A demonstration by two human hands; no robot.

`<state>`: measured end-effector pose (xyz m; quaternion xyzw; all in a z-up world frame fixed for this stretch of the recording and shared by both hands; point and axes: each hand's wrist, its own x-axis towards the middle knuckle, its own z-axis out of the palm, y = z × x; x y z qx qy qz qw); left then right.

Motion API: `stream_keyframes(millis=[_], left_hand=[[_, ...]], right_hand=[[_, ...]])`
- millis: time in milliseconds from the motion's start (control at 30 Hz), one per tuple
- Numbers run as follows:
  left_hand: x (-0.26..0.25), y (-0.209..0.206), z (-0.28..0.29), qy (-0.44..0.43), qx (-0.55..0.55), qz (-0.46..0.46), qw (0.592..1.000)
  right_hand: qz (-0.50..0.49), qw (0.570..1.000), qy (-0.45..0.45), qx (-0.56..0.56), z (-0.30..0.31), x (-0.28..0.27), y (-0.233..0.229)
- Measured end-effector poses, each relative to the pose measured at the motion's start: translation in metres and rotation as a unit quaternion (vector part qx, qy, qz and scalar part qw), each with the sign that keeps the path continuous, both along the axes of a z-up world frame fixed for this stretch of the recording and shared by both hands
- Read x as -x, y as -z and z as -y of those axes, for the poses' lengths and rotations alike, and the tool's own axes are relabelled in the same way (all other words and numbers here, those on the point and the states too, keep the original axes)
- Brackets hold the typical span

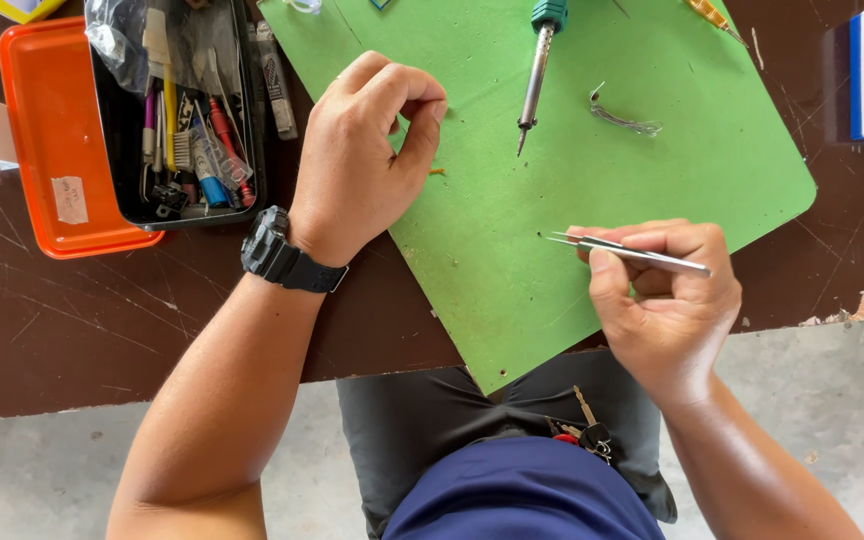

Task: Soldering small electronic components onto a board using a soldering iron and tweezers.

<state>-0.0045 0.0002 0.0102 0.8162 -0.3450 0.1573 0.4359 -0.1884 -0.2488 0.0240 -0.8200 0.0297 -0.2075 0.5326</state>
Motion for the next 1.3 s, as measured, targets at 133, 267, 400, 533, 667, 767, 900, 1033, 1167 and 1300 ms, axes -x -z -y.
stream_keyframes(millis=[133,267,400,533,667,767,900,1033,1167,1300], left_hand=[[0.003,-0.002,0.002,0.004,-0.001,-0.007,1.0],[0.008,-0.004,0.006,0.035,0.005,0.004,0.999],[0.011,-0.003,0.01,0.048,-0.002,0.005,0.999],[0.014,0.0,0.013,0.052,-0.004,-0.001,0.999],[0.014,0.0,0.013,0.055,-0.003,-0.01,0.998],[0.013,0.001,0.013,0.054,0.001,-0.015,0.998],[0.013,0.0,0.013,0.052,0.006,-0.018,0.998],[0.013,0.0,0.012,0.047,0.006,-0.012,0.999],[0.013,-0.001,0.012,0.051,0.013,-0.007,0.999],[0.014,-0.004,0.012,0.052,0.022,-0.009,0.998]], right_hand=[[0.02,0.999,0.004,0.047,-0.002,0.0,0.008],[0.041,0.999,-0.008,0.023,-0.002,0.002,0.016],[0.08,0.996,-0.035,0.029,0.001,0.0,0.021],[0.082,0.996,-0.033,0.029,0.002,0.0,0.022],[0.078,0.995,-0.025,0.056,0.002,0.0,0.022],[0.077,0.995,-0.024,0.061,0.003,0.0,0.023],[0.081,0.994,-0.021,0.069,0.002,0.0,0.023],[0.08,0.994,-0.018,0.069,0.001,0.0,0.021],[0.071,0.996,-0.021,0.042,0.0,0.001,0.021],[0.035,0.999,-0.002,0.01,-0.002,-0.003,0.011]])
